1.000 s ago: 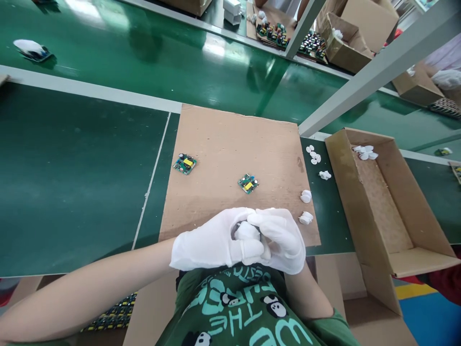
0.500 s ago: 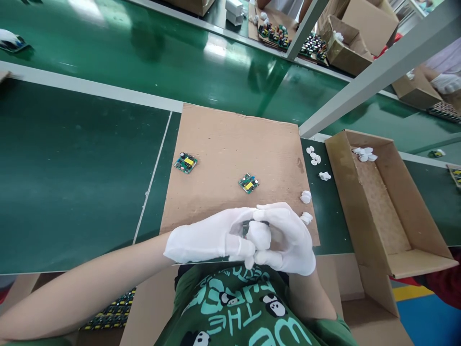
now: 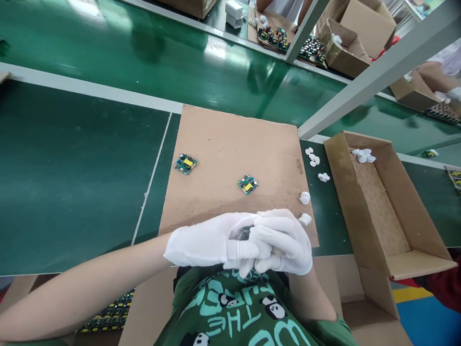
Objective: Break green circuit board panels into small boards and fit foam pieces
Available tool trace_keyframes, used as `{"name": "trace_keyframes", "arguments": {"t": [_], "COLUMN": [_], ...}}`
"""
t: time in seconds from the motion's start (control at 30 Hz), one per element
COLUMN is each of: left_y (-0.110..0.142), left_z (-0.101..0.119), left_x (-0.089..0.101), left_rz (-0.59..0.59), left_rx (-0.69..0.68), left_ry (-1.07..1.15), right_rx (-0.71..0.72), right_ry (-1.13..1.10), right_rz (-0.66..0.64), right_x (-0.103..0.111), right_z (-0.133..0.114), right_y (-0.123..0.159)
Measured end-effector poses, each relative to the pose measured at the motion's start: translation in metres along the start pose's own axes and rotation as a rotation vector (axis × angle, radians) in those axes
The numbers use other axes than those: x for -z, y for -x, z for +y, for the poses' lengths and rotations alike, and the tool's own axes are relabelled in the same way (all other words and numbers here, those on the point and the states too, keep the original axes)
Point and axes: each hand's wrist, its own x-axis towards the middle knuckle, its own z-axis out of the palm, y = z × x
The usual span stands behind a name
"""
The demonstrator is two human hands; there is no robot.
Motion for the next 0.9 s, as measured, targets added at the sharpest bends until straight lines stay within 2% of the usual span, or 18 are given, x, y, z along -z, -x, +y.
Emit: {"name": "trace_keyframes", "arguments": {"t": [0.1, 0.23, 0.3, 0.43, 0.53, 0.6, 0.7, 0.8, 0.9], "left_y": [0.0, -0.001, -0.002, -0.003, -0.003, -0.003, -0.001, 0.001, 0.001], "left_z": [0.001, 0.0, 0.0, -0.002, -0.003, -0.003, -0.002, -0.003, -0.004], "left_x": [-0.001, 0.0, 0.0, -0.004, -0.005, -0.005, -0.004, -0.003, -0.001], "left_rz": [0.018, -0.047, -0.01, 0.159, 0.188, 0.21, 0.184, 0.123, 0.117], "left_rx": [-0.008, -0.087, -0.081, -0.037, -0.049, -0.027, 0.008, -0.022, -0.038], "left_ry": [0.0, -0.011, -0.075, -0.213, -0.273, -0.284, -0.234, -0.14, -0.118], "right_rx": [0.041, -0.003, -0.044, -0.186, -0.23, -0.237, -0.218, -0.152, -0.069], "right_ry": [0.048, 0.095, 0.101, 0.031, -0.006, -0.005, -0.003, -0.033, -0.011], "right_rz": [0.007, 0.052, 0.067, -0.077, -0.17, -0.181, -0.158, -0.103, -0.032], "right_x": [-0.002, -0.006, -0.007, -0.003, 0.0, 0.0, -0.001, -0.002, -0.004], "right_z": [0.0, -0.004, -0.008, -0.014, -0.015, -0.014, -0.012, -0.009, -0.008], "right_y": [0.003, 0.006, 0.004, -0.002, -0.004, -0.004, -0.005, -0.006, -0.005]}}
